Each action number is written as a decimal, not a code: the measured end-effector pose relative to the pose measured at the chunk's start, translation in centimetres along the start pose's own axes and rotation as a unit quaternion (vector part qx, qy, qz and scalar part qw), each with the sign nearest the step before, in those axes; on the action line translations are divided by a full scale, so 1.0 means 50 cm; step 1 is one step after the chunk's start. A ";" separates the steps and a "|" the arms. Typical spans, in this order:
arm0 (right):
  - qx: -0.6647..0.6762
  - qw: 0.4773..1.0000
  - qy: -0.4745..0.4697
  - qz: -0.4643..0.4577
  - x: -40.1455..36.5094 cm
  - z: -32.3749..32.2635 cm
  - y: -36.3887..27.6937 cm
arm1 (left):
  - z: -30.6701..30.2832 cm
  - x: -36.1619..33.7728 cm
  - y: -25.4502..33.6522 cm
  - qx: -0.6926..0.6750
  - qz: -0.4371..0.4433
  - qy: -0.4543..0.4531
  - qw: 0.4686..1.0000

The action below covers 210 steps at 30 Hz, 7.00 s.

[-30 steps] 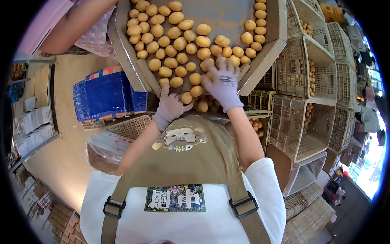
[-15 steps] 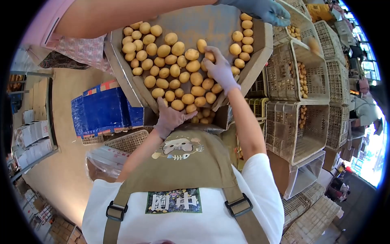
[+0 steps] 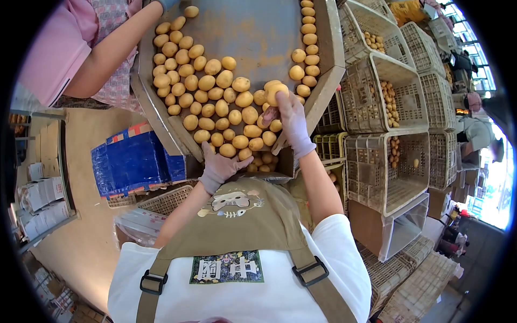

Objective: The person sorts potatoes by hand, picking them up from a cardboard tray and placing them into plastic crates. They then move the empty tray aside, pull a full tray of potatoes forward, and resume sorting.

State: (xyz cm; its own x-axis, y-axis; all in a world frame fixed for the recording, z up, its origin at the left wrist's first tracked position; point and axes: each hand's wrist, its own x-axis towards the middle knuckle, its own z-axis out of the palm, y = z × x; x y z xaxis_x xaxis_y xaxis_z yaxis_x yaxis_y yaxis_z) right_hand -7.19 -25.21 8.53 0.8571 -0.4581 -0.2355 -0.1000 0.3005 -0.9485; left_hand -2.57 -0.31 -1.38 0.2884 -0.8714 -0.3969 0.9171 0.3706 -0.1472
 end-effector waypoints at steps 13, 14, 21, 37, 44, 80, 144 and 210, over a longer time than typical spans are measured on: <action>0.383 0.916 -0.114 0.029 -0.026 0.052 -0.005 | -0.013 0.003 0.001 -0.007 -0.016 0.008 1.000; 0.389 0.914 -0.115 0.023 -0.028 0.054 -0.005 | -0.011 0.003 0.002 -0.008 -0.017 0.018 1.000; 0.313 0.948 -0.062 0.001 -0.037 0.064 -0.042 | -0.015 -0.006 -0.001 0.004 -0.007 -0.026 1.000; -0.640 0.664 0.052 -0.383 -0.078 -0.048 -0.122 | -0.006 -0.005 0.002 0.001 -0.003 -0.034 0.999; -0.797 0.525 -0.138 -0.266 -0.105 0.051 0.102 | -0.001 -0.005 0.000 -0.006 0.010 -0.025 1.000; 0.395 0.897 -0.155 0.127 -0.115 0.094 0.069 | -0.012 0.009 -0.005 -0.024 0.039 -0.065 0.997; -0.353 0.903 -0.013 -0.244 -0.026 0.117 0.093 | -0.017 0.007 -0.009 -0.019 0.042 0.019 0.999; -0.670 0.730 -0.126 -0.050 -0.005 0.059 0.083 | -0.080 -0.016 -0.002 0.190 0.078 0.220 0.954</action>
State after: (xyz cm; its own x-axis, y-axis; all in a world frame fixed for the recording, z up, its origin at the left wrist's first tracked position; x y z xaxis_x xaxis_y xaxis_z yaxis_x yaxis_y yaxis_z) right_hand -6.30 -21.37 5.29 0.9428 -0.2029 -0.2644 -0.2907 -0.8886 -0.3547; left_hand -3.99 1.63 -4.67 0.3629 -0.5641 -0.7417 0.9300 0.2694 0.2502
